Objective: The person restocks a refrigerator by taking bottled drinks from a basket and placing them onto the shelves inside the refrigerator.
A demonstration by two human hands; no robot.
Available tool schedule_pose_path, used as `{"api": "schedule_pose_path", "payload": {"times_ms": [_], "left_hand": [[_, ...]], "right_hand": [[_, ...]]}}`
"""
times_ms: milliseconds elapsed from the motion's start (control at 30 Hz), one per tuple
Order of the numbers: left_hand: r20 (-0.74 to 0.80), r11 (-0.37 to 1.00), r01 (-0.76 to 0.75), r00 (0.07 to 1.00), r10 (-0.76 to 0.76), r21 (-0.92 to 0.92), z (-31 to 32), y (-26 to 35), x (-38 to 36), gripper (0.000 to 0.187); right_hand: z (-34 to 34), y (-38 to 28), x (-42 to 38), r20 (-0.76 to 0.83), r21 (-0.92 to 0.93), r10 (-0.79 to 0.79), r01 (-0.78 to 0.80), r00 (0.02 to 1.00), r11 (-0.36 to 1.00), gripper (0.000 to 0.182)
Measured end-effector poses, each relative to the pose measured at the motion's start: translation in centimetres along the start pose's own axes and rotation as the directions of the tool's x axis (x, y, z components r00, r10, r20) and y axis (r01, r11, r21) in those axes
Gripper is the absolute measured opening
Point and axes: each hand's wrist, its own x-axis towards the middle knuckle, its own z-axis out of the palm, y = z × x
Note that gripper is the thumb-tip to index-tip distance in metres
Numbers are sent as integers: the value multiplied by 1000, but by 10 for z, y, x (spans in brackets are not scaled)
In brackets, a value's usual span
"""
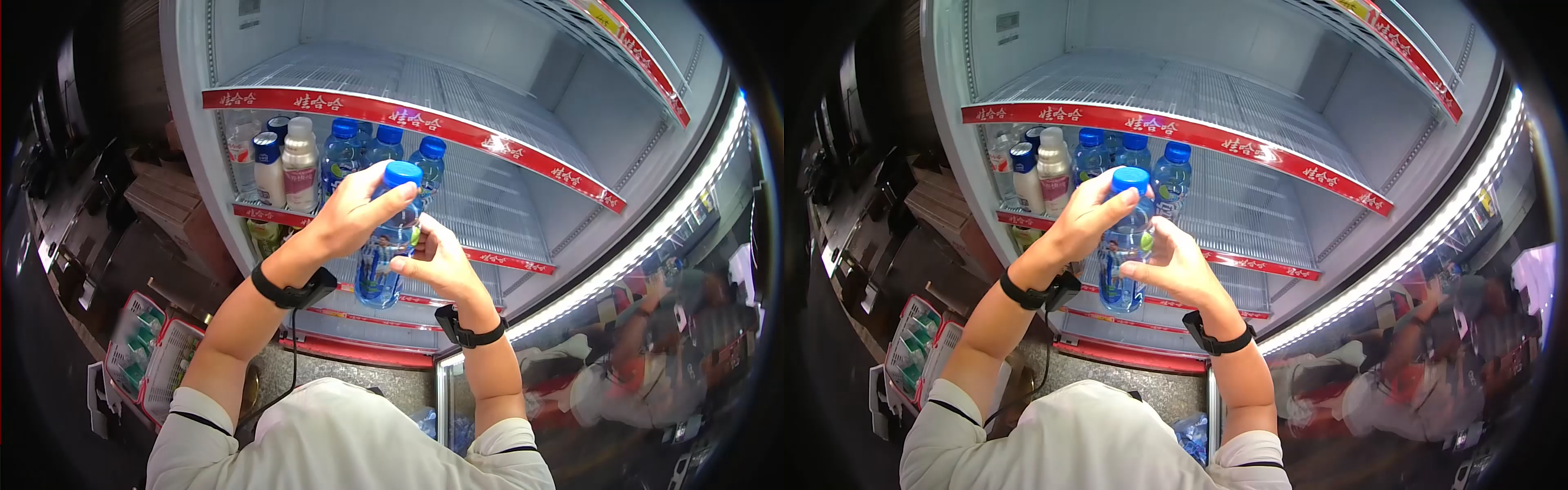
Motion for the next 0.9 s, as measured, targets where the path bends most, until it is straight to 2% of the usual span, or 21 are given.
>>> {"api": "schedule_pose_path", "payload": {"times_ms": [100,133,167,200,233,300,367,400,433,500,600,667,700,767,800,867,900], "left_hand": [[73,999,-32,997,30,33,11,-6,15,46],[78,999,-38,996,36,27,13,-6,16,46],[48,998,-68,997,68,8,15,-5,16,54],[17,995,-94,995,94,-13,17,-5,15,61],[-28,975,-180,982,185,128,15,-13,13,66],[-116,991,-133,984,136,32,11,-26,1,54],[-134,996,-15,991,27,90,4,-45,-13,43],[-151,986,63,988,-39,153,4,-47,-19,37],[-188,978,81,981,-44,192,8,-52,-22,37],[-181,951,58,984,-2,304,14,-66,-26,39],[-184,852,-69,964,190,518,26,-94,-25,40],[-168,815,-57,968,186,576,30,-90,-23,38],[-157,798,-40,973,167,602,32,-93,-23,37],[-166,808,-31,973,158,588,34,-99,-21,40],[-175,820,-19,974,145,572,35,-103,-20,42],[-177,831,-13,975,134,557,37,-108,-19,42],[-185,842,0,976,118,540,36,-110,-20,43]], "right_hand": [[3,-17,-8,-68,-10,-27,26,997,1000,60],[3,-15,-11,-103,7,-71,72,992,997,61],[0,-16,-14,-108,-1,-74,74,991,997,61],[-4,-16,-18,-159,-110,-134,117,978,987,62],[-8,-17,-23,-200,-221,-200,155,959,963,63],[-23,-15,-36,-299,-344,-305,196,904,918,66],[-38,-15,-44,-403,-338,-392,263,827,903,66],[-50,-12,-45,-441,-404,-447,273,778,873,66],[-60,-11,-45,-473,-466,-498,274,727,842,66],[-76,-12,-40,-544,-498,-511,234,665,835,65],[-107,3,-21,-536,-547,-476,142,698,825,65],[-127,17,0,-564,-561,-420,42,711,826,67],[-136,22,13,-559,-566,-425,47,712,823,67],[-153,29,41,-548,-744,-337,-262,766,614,72],[-162,34,56,-550,-744,-341,-261,763,615,72],[-176,43,89,-510,-614,-210,-182,834,768,76],[-180,49,104,-504,-617,-214,-176,837,767,76]]}}
